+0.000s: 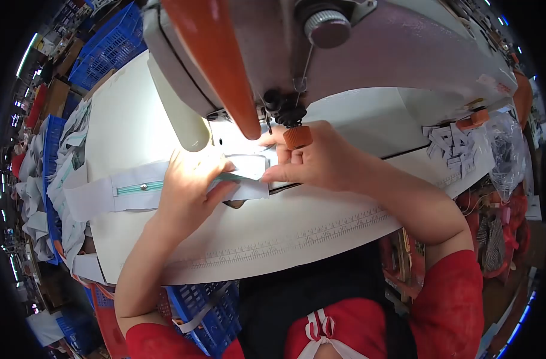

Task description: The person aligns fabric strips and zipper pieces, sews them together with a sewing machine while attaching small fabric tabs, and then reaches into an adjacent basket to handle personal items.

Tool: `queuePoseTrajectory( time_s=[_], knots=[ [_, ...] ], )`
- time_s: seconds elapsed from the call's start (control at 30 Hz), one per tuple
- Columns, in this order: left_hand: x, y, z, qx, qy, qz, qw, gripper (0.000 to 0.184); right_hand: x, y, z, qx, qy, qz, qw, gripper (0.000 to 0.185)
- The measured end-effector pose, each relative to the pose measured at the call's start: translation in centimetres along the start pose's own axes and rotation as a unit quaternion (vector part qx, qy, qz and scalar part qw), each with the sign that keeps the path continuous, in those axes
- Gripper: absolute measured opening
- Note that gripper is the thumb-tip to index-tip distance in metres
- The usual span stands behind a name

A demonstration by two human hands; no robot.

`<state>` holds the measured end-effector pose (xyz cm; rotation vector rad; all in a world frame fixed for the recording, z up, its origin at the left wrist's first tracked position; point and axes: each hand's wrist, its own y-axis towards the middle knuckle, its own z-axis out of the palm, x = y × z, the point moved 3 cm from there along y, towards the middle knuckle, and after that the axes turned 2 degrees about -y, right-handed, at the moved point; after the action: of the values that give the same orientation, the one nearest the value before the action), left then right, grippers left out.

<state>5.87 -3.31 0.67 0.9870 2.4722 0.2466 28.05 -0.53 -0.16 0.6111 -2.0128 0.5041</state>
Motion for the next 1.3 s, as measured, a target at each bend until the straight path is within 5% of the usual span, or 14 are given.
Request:
queuePoseTrajectory(
  time_s=[0.17,0.37,0.53,0.7,0.83,1.03,1.2,1.3],
  knots=[
    [-1.2,-0.1,-0.5,-0.036,0.035,0.026,0.998,0.022,0.2,-0.1,0.0,-0.055,0.010,-0.094,0.994,0.014],
    [-1.3,-0.4,-0.2,-0.026,0.065,0.037,0.997,0.019,0.1,0.2,0.1,0.026,-0.062,-0.021,0.998,0.007],
    [-1.6,0.2,-0.5,-0.053,0.036,0.076,0.995,0.018,-0.3,1.0,2.0,-0.042,-0.119,-0.131,0.983,0.007],
    [-1.6,1.4,-1.3,0.023,-0.039,0.037,0.998,0.015,0.7,0.8,1.7,-0.109,-0.055,-0.182,0.976,0.011],
    [-0.4,1.9,-1.1,0.169,-0.150,-0.178,0.958,0.017,0.0,0.8,1.8,-0.094,-0.011,-0.170,0.981,0.012],
    [0.5,2.5,0.4,0.048,-0.207,-0.222,0.951,0.021,-0.3,0.7,1.0,-0.089,0.014,-0.094,0.991,0.008],
    [0.8,3.0,0.7,0.093,-0.166,-0.307,0.932,0.025,0.0,-0.1,-0.9,-0.052,-0.147,-0.080,0.985,0.006],
    [0.6,3.0,0.9,0.054,-0.149,-0.275,0.948,0.021,-0.1,-0.5,-1.3,-0.035,-0.289,-0.186,0.939,0.004]
  ],
)
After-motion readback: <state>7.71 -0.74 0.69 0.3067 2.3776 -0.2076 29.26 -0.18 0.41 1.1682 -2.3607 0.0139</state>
